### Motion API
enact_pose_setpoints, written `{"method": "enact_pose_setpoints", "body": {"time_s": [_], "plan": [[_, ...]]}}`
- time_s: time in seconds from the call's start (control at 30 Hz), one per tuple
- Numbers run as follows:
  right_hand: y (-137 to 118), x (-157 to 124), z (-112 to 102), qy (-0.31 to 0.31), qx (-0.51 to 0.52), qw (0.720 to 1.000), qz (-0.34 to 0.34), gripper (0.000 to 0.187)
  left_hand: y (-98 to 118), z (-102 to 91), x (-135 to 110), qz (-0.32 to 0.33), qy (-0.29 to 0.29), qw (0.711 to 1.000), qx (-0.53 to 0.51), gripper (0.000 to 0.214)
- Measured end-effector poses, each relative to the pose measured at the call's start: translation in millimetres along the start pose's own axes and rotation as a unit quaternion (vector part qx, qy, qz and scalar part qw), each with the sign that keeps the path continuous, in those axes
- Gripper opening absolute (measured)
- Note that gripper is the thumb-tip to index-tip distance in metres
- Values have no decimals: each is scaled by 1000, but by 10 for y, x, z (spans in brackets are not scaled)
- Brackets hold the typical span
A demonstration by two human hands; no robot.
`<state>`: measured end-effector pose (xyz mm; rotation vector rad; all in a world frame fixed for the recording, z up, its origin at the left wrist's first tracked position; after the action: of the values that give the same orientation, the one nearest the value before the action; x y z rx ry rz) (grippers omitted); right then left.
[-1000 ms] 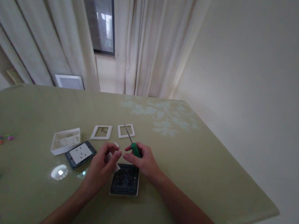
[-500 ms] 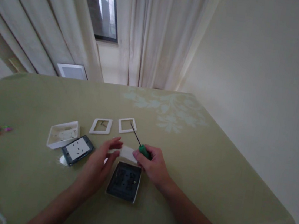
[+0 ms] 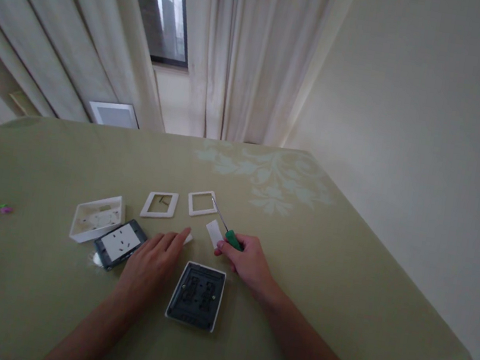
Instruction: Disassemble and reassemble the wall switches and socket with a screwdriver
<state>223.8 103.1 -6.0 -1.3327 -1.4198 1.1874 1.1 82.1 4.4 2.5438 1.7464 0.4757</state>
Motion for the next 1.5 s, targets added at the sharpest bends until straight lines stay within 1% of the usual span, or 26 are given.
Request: {"method": "enact_pose_setpoints", "body": {"time_s": [0.07, 0.17, 0.23, 0.33, 0.4, 0.47, 0.57, 0.63, 0.83, 1.03, 1.1, 1.2, 1.33, 1.43, 1.5], "plan": [[6, -13, 14, -9, -11, 1000, 2, 27, -11, -3, -1, 2, 32, 999, -35, 50], [-15, -34, 43, -20, -36, 999, -9, 25, -39, -1, 9, -26, 76, 990, -117, 42], [-55, -44, 54, -19, -56, 998, -26, 30, -44, 10, 31, -53, 82, 983, -153, 38], [-115, -52, 52, -12, -84, 995, -51, 39, -13, 16, 68, -70, 64, 982, -164, 36], [-129, -55, 50, -13, -97, 994, -55, 38, 26, 10, 76, -52, 45, 986, -154, 32], [-126, -57, 46, -13, -107, 993, -53, 31, 60, -3, 62, -19, 38, 988, -146, 28], [-118, -56, 26, 6, -121, 991, -49, 17, 66, -14, 19, 12, 49, 984, -169, 27], [-112, -51, 11, 22, -126, 991, -44, 13, 55, 11, -3, 19, 50, 980, -189, 28], [-71, -29, -1, 41, -130, 990, -30, 13, 81, 117, 9, 50, 33, 983, -174, 31], [-75, -32, 60, 6, -159, 986, -53, 17, 211, 52, 80, 97, 13, 989, -113, 39], [-93, -32, 67, 3, -161, 985, -62, 18, 248, 40, 105, 109, 3, 989, -95, 38], [-123, -21, 56, 8, -151, 986, -76, 21, 257, 48, 154, 104, 9, 991, -79, 30], [-158, 7, 6, 17, -117, 987, -105, 31, 214, 47, 192, 87, 44, 990, -100, 23], [-267, 9, -114, 55, -97, 984, -140, 34, 174, -40, 141, 74, 77, 984, -145, 24], [-444, -11, -228, 92, -89, 978, -167, 35, 172, -125, 72, 65, 79, 974, -203, 30]]}}
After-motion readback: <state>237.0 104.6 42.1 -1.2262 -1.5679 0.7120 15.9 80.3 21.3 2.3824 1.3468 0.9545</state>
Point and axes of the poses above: each hand's wrist, its own x-axis towards the middle knuckle, its own z-axis out of the palm, y = z × x, the point moved 6 cm from there along x, towards the middle knuckle, and after that the axes turned 5 degrees about -z, right-handed, at the moved point
